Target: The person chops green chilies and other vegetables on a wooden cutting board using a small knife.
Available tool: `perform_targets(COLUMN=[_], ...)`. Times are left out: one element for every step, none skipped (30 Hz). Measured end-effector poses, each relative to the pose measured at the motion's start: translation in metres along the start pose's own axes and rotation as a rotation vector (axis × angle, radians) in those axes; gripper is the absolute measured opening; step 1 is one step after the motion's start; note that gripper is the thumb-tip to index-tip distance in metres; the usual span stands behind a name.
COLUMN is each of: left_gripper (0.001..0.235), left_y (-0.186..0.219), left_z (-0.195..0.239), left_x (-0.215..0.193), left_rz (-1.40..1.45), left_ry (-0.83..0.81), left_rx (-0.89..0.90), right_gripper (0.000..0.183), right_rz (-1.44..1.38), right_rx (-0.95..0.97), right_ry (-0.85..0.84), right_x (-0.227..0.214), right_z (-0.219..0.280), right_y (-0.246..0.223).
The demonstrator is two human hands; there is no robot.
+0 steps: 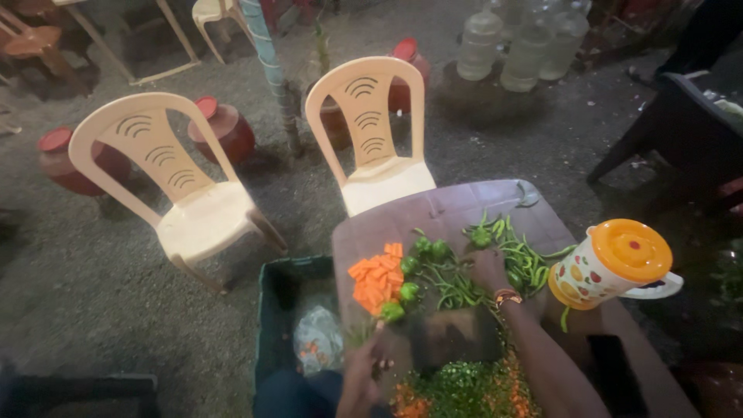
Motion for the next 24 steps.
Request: perform_targets(left_gripper=[0.016, 0.019, 0.022, 0.025, 0.028, 0.031, 0.027, 0.024, 0.022, 0.025, 0.024, 0.024, 0.024, 0.023, 0.023, 0.023, 0.023, 0.023, 0.022, 0.022, 0.022, 0.022, 0.022, 0.022], left_y=[-0.003, -0.007, -0.011, -0.018, -0.024, -0.027, -0.031, -0.037, -0.04, -0.04, -0.039, -0.038, -0.034, -0.029, -0.026, -0.024, -0.021, -0.022, -0.023, -0.023, -0.024, -0.025, -0.028, -0.03], left_z=[-0.004, -0.008, -0.014, -0.02, -0.026, -0.034, -0.042, -0.05, -0.058, -0.065, -0.072, -0.079, -0.084, -0.088, -0.09, -0.094, -0.097, -0.099, -0.099, -0.099, -0.1, -0.1, -0.101, -0.101], left_x=[0.001, 0.001, 0.0, -0.004, -0.007, -0.009, -0.012, -0.017, -0.02, -0.023, -0.026, -0.026, -0.028, -0.025, -0.021, -0.014, -0.008, -0.006, -0.004, -0.003, -0.002, -0.005, -0.01, -0.016], left_rz=[-0.021, -0.042, -0.063, -0.071, -0.078, -0.084, -0.102, -0.119, -0.135, -0.182, -0.198, -0.215, -0.202, -0.194, -0.187, -0.192, -0.198, -0.205, -0.212, -0.215, -0.218, -0.221, -0.221, -0.222], left_ry=[-0.024, -0.044, -0.065, -0.092, -0.119, -0.146, -0.102, -0.058, -0.014, -0.014, -0.025, -0.035, -0.045, -0.053, -0.061, -0.068, -0.077, -0.081, -0.083, -0.081, -0.08, -0.075, -0.068, -0.064], left_rx=[0.036, 0.07, 0.104, 0.112, 0.12, 0.13, 0.09, 0.05, 0.01, 0.03, 0.044, 0.057, 0.057, 0.055, 0.051, 0.042, 0.041, 0.033, 0.022, 0.013, 0.009, 0.003, 0.001, 0.002], right_gripper=[0.035, 0.037, 0.039, 0.041, 0.037, 0.034, 0.033, 0.035, 0.038, 0.041, 0.039, 0.036, 0.034, 0.035, 0.037, 0.039, 0.035, 0.032, 0.031, 0.033, 0.037, 0.04, 0.04, 0.041], right_rz=[-0.032, -0.086, -0.138, -0.192, -0.258, -0.327, -0.395, -0.283, -0.171, -0.059, 0.008, 0.077, 0.146, 0.21, 0.274, 0.338, 0.358, 0.377, 0.396, 0.389, 0.381, 0.371, 0.334, 0.299], right_rx=[-0.006, -0.005, -0.002, -0.001, 0.028, 0.054, 0.081, 0.057, 0.033, 0.009, 0.016, 0.024, 0.032, 0.0, -0.03, -0.053, -0.069, -0.085, -0.103, -0.069, -0.035, -0.007, 0.019, 0.043], right_ry=[-0.008, 0.079, 0.166, 0.252, 0.295, 0.34, 0.384, 0.422, 0.459, 0.495, 0.473, 0.452, 0.432, 0.361, 0.288, 0.219, 0.171, 0.113, 0.055, 0.109, 0.164, 0.218, 0.193, 0.168], right_x=[-0.004, -0.01, -0.015, -0.019, -0.022, -0.025, -0.025, -0.023, -0.022, -0.02, -0.016, -0.013, -0.011, -0.01, -0.009, -0.011, -0.013, -0.013, -0.014, -0.018, -0.02, -0.022, -0.023, -0.021], right_z=[0.0, 0.001, 0.001, 0.001, -0.001, -0.008, -0.014, -0.022, -0.031, -0.039, -0.046, -0.052, -0.06, -0.069, -0.075, -0.079, -0.081, -0.076, -0.071, -0.068, -0.065, -0.063, -0.062, -0.061], right_y=[-0.002, -0.002, -0.002, -0.002, 0.001, 0.005, 0.008, 0.01, 0.013, 0.014, 0.015, 0.016, 0.014, 0.011, 0.007, 0.003, -0.001, -0.008, -0.015, -0.023, -0.03, -0.034, -0.034, -0.034])
Point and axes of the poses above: each hand's wrist, its own z-axis away from the middle knuckle, its own x-axis out of the palm, y = z × x, the point moved 2 cm from there along -z, towards the middle knuckle, and after that the axes turned 2 degrees about y, right-handed, at the moved point
